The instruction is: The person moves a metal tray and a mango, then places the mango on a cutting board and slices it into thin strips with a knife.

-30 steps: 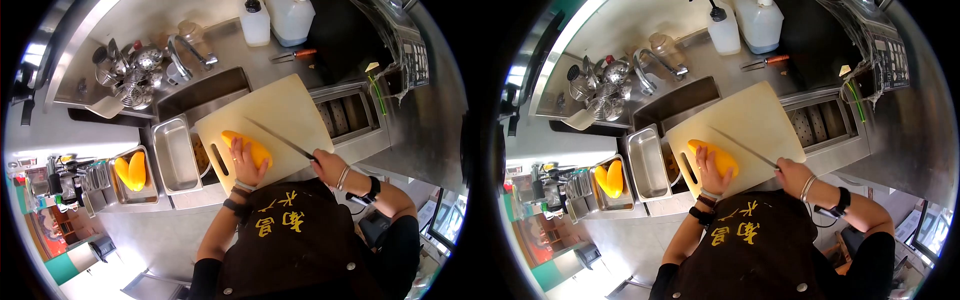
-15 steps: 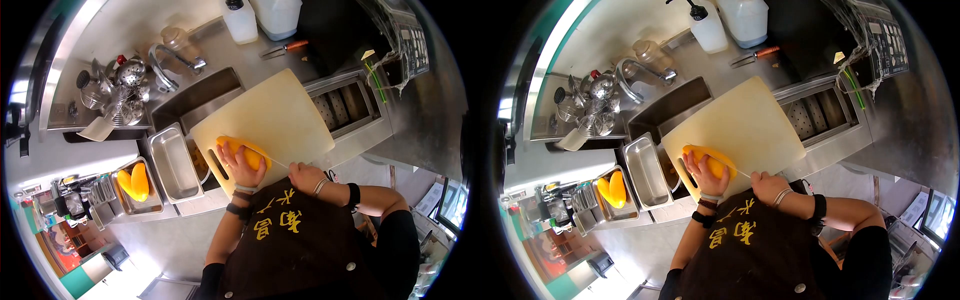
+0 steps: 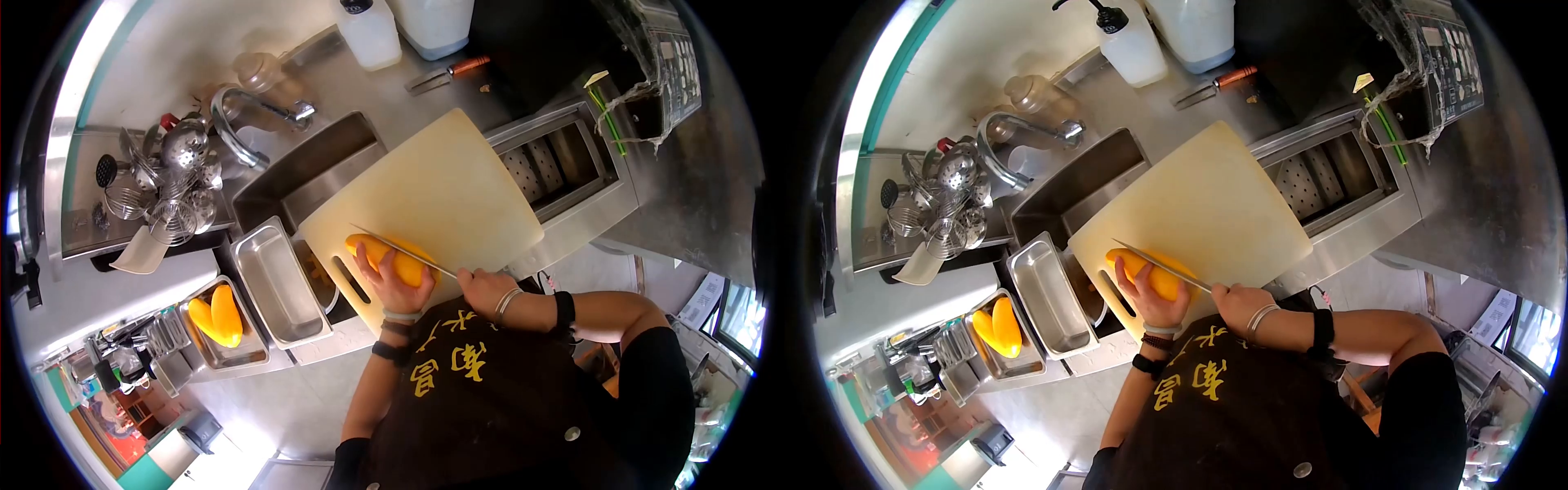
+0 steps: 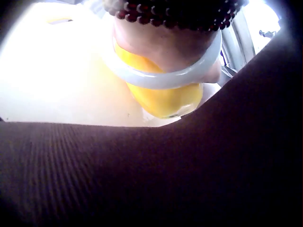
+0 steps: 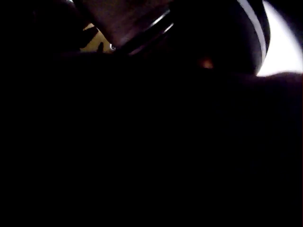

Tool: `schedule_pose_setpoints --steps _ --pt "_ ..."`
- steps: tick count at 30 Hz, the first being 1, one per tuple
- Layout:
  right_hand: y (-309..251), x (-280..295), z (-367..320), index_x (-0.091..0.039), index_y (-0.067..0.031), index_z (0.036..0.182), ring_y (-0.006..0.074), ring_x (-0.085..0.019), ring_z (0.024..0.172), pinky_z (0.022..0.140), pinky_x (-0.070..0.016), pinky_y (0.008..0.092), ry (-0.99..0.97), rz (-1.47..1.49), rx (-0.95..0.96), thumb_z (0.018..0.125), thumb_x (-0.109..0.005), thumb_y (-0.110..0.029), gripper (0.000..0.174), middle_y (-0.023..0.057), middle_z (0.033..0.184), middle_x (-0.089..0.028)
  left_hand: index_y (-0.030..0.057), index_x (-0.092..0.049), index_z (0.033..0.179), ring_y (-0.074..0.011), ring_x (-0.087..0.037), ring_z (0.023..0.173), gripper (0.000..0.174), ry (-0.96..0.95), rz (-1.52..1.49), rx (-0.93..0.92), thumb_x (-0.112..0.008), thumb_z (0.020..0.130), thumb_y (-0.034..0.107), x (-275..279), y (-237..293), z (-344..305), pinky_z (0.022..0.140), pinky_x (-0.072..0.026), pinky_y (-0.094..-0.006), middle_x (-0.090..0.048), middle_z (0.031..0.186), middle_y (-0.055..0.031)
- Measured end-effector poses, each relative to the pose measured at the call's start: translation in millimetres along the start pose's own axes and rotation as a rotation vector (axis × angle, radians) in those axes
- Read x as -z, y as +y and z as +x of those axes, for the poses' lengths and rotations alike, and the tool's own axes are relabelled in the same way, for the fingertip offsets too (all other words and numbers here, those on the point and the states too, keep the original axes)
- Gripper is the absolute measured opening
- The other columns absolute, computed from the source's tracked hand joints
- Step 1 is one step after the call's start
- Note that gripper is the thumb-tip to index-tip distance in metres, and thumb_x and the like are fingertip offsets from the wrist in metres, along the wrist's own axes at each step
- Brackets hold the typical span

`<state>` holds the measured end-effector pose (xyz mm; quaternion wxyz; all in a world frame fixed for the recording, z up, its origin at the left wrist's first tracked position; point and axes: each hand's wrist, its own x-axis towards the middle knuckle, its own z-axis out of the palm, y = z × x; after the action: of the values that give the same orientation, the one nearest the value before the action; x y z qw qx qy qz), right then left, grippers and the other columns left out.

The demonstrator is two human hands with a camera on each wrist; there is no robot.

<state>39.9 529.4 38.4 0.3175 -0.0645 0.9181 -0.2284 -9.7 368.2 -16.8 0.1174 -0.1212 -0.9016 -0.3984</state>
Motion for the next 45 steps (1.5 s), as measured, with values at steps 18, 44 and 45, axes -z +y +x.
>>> schedule_pose_setpoints --steps 18,44,45 --pt "17.3 10.1 15.5 -0.042 -0.0005 0.088 0.0350 -0.056 0.064 0.057 -0.0446 0.0421 0.043 0.109 0.034 0.081 -0.040 -0.021 0.021 0.0187 0.072 -0.057 0.0060 -0.040 0.103 -0.0444 -0.027 0.112 0.054 -0.023 0.006 -0.041 -0.063 0.059 0.028 1.1 -6.2 -2.7 0.088 -0.0293 -0.0503 -0.018 0.127 -0.0253" --pt "10.7 -21.4 36.9 -0.042 0.0000 0.091 0.0348 -0.058 0.072 0.062 -0.0458 0.0413 -0.035 0.051 -0.011 0.076 -0.042 -0.011 0.019 0.0204 0.077 -0.058 0.0075 -0.040 0.102 -0.0457 -0.027 0.111 0.054 0.009 0.038 -0.065 -0.063 0.057 0.027 -1.7 -3.6 -4.3 0.086 -0.0316 -0.0510 -0.018 0.126 -0.0255" --pt "12.4 -27.3 39.4 -0.043 -0.0002 0.092 0.0346 -0.058 0.072 0.062 -0.0458 0.0412 -0.007 0.052 -0.006 0.076 -0.042 -0.012 0.020 0.0202 0.076 -0.058 0.0075 -0.040 0.102 -0.0457 -0.027 0.111 0.054 0.005 0.038 -0.069 -0.063 0.057 0.027 -1.2 -3.8 -5.1 0.086 -0.0316 -0.0510 -0.018 0.126 -0.0255"
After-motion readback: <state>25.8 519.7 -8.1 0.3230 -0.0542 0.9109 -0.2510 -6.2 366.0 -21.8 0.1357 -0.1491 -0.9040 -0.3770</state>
